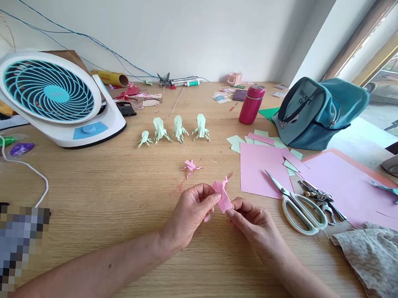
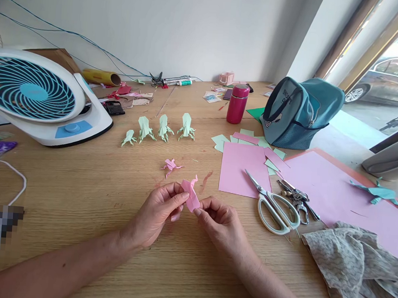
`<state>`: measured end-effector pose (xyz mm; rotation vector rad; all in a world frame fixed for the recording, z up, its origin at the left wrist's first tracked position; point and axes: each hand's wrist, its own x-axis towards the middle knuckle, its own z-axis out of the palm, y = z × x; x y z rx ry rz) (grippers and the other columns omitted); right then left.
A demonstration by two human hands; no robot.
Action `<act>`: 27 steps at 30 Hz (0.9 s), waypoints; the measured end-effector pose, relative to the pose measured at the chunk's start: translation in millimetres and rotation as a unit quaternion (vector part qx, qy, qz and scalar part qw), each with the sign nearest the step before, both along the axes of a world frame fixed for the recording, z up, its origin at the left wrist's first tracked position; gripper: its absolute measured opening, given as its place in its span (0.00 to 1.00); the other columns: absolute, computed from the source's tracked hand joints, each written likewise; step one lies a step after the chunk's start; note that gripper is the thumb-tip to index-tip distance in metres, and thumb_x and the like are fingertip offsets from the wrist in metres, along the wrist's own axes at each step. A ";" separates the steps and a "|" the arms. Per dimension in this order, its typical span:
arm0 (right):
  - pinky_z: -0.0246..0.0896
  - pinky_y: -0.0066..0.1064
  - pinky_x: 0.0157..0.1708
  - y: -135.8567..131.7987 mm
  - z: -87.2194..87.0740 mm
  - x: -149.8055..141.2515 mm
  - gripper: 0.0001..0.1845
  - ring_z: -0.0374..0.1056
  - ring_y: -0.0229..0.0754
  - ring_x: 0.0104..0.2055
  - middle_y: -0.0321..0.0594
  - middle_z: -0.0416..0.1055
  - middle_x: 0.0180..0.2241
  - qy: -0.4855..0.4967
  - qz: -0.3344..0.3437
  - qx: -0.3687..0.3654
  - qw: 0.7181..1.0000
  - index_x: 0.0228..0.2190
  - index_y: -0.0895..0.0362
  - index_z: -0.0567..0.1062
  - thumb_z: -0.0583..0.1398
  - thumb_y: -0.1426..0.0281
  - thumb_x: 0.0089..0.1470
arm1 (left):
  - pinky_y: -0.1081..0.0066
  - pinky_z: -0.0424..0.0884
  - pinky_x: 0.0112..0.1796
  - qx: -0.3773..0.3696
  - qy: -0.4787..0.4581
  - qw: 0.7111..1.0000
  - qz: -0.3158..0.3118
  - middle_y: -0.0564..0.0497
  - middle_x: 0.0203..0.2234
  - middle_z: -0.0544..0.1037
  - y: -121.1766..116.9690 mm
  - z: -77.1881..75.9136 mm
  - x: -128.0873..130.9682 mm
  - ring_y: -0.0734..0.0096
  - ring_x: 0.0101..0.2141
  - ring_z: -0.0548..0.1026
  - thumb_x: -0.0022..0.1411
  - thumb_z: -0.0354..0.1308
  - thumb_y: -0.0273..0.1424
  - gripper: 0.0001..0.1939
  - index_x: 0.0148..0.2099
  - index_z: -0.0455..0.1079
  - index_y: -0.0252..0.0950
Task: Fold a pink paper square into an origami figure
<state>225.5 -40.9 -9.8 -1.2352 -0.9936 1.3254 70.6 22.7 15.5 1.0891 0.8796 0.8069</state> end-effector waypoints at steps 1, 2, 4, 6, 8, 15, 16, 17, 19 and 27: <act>0.48 0.28 0.25 0.1 1.7 0.3 0.21 0.54 0.34 0.25 0.32 0.64 0.22 -0.001 0.001 -0.003 1.000 0.26 0.57 0.77 0.70 0.52 0.46 | 0.80 0.56 0.19 0.003 0.004 1.000 0.004 0.56 0.22 0.67 0.1 -0.2 -0.1 0.81 0.22 0.60 0.57 0.65 0.36 0.13 0.30 0.69 0.33; 0.48 0.28 0.25 0.4 2.6 0.4 0.21 0.54 0.34 0.25 0.32 0.64 0.22 0.000 0.001 -0.006 1.000 0.27 0.57 0.77 0.70 0.51 0.46 | 0.80 0.55 0.19 0.004 0.008 1.000 0.009 0.56 0.21 0.67 0.1 -0.5 -0.3 0.81 0.21 0.59 0.57 0.64 0.36 0.13 0.29 0.68 0.33; 0.50 0.28 0.25 1.2 2.4 0.2 0.21 0.56 0.35 0.26 0.34 0.66 0.24 0.004 0.004 -0.010 1.000 0.27 0.56 0.77 0.71 0.51 0.44 | 0.79 0.54 0.19 0.007 0.014 1.000 0.019 0.57 0.20 0.65 -0.2 -1.2 -0.8 0.82 0.21 0.58 0.57 0.64 0.37 0.13 0.29 0.67 0.33; 0.50 0.28 0.26 1.9 0.3 -0.8 0.22 0.56 0.35 0.26 0.34 0.67 0.24 0.013 0.009 -0.009 1.000 0.27 0.56 0.77 0.72 0.51 0.42 | 0.79 0.54 0.19 0.009 0.019 1.000 0.022 0.58 0.20 0.64 -1.4 -1.9 -0.9 0.82 0.20 0.57 0.57 0.64 0.37 0.14 0.28 0.66 0.34; 0.49 0.29 0.25 2.2 -1.6 -2.6 0.22 0.54 0.34 0.25 0.33 0.65 0.23 0.025 0.011 -0.008 1.000 0.26 0.56 0.77 0.73 0.52 0.41 | 0.79 0.53 0.19 0.006 0.024 1.000 0.018 0.57 0.20 0.64 -3.5 -2.4 -0.3 0.81 0.21 0.57 0.57 0.63 0.37 0.13 0.28 0.66 0.34; 0.48 0.30 0.26 0.9 2.8 -6.3 0.20 0.52 0.35 0.25 0.31 0.63 0.21 0.031 0.009 0.027 0.999 0.23 0.56 0.74 0.73 0.54 0.42 | 0.79 0.54 0.20 -0.022 0.027 0.999 0.010 0.58 0.20 0.63 -9.2 -1.3 2.5 0.81 0.21 0.57 0.54 0.64 0.36 0.13 0.27 0.65 0.34; 0.48 0.29 0.26 0.8 3.7 -5.9 0.20 0.52 0.35 0.25 0.31 0.63 0.22 0.034 0.011 0.024 0.999 0.23 0.56 0.75 0.73 0.54 0.42 | 0.79 0.53 0.20 -0.025 0.024 0.999 0.009 0.58 0.20 0.63 -9.0 -0.9 2.4 0.81 0.21 0.57 0.54 0.64 0.37 0.13 0.27 0.65 0.34; 0.48 0.29 0.26 0.8 4.5 -5.4 0.20 0.53 0.34 0.25 0.31 0.64 0.22 0.036 0.013 0.017 0.999 0.24 0.56 0.75 0.73 0.55 0.41 | 0.79 0.53 0.20 -0.026 0.021 0.999 0.011 0.58 0.19 0.63 -8.6 -0.7 2.1 0.81 0.21 0.56 0.55 0.63 0.37 0.14 0.27 0.65 0.34; 0.49 0.29 0.26 0.7 5.8 -4.3 0.20 0.54 0.35 0.25 0.32 0.66 0.23 0.034 0.007 0.005 0.999 0.27 0.56 0.77 0.73 0.55 0.42 | 0.79 0.53 0.20 -0.020 0.021 0.999 0.018 0.58 0.19 0.63 -7.7 -0.8 1.4 0.82 0.21 0.56 0.55 0.63 0.37 0.14 0.28 0.65 0.34; 0.46 0.29 0.25 -0.7 4.2 0.9 0.23 0.52 0.35 0.24 0.32 0.63 0.21 0.029 -0.042 -0.018 0.999 0.26 0.57 0.76 0.70 0.49 0.46 | 0.77 0.55 0.20 0.002 0.029 0.999 -0.028 0.58 0.20 0.65 -6.8 -4.9 -0.3 0.81 0.20 0.59 0.58 0.64 0.39 0.14 0.29 0.67 0.34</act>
